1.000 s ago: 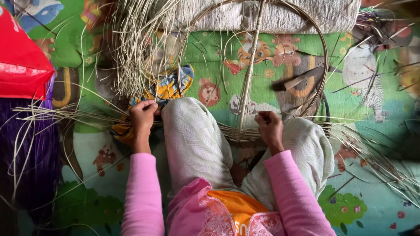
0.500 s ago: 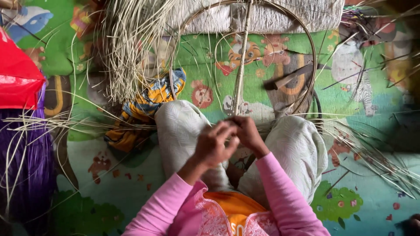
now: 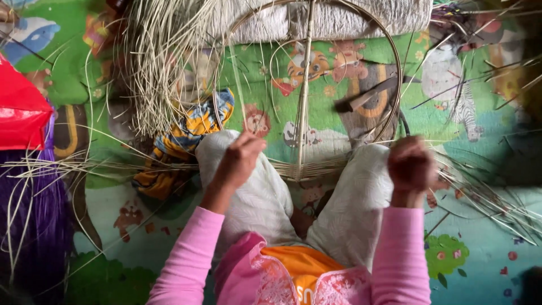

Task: The person is weaving thin bamboo strips around a circular frame while sitting on the floor.

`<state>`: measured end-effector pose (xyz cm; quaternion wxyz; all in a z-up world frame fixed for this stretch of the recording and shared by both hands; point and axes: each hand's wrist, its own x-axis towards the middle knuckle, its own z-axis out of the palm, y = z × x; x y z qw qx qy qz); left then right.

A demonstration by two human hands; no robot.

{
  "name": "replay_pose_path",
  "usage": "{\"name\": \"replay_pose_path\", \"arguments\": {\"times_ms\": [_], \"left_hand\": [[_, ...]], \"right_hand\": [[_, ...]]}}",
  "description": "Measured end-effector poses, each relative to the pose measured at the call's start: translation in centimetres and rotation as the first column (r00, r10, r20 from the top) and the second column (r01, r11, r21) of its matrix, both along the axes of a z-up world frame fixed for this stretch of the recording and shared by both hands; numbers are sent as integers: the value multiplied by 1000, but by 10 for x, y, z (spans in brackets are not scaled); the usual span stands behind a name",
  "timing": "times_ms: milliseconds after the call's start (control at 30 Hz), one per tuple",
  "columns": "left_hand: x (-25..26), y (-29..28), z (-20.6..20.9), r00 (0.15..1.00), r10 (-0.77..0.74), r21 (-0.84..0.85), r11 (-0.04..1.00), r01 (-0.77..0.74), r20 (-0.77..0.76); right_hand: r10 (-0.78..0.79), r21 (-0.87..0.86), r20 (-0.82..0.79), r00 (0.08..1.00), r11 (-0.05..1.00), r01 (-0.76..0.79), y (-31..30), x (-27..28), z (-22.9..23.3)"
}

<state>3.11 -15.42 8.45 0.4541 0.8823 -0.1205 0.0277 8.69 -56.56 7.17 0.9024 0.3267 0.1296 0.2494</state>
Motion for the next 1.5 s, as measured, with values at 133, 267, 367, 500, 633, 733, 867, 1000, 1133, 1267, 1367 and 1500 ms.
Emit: {"name": "replay_pose_path", "arguments": {"times_ms": [133, 267, 367, 500, 633, 733, 867, 1000, 1133, 1267, 1367, 1500], "left_hand": [[0, -30, 8, 988, 139, 205, 967, -150, 69], [-4, -80, -7, 990, 22, 287, 956, -62, 141], [-6, -90, 4, 985, 34, 283, 956, -81, 167], [-5, -88, 18, 979, 73, 254, 960, -121, 192], [-7, -90, 12, 986, 82, 228, 967, -114, 147], [-11, -91, 5, 987, 103, 212, 969, -127, 122], [-7, -91, 41, 987, 118, 32, 992, -122, 113], [-8, -80, 51, 994, 103, -111, 989, -99, 34], [-9, -59, 50, 977, 99, -241, 960, -144, -190], [-4, -33, 76, 913, 91, -286, 933, -218, -399], [0, -10, 91, 871, 87, -326, 905, -272, -483], [0, 10, 103, 851, 105, -329, 892, -309, -514]], "right_hand": [[-179, -970, 101, 979, 201, 137, 58, 12, 75], [884, -116, 217, 414, -398, 910, 132, -29, 62], [689, -365, 73, 721, -654, 663, 173, -51, 52], [693, -395, 100, 714, -631, 668, 166, -51, 45], [731, -318, 74, 678, -627, 711, 163, -52, 44], [762, -210, 56, 645, -623, 754, 162, -54, 47], [780, -14, -35, 625, -625, 780, 142, -45, 27], [738, 191, -112, 665, -641, 743, 82, -27, -36], [473, 464, -364, 802, -654, 597, 19, -9, -73], [355, 213, -409, 841, -859, 466, -38, 6, -90], [304, 248, -382, 873, -876, 413, -63, 5, -77], [217, 354, -419, 882, -855, 379, -123, 13, -108]]}}
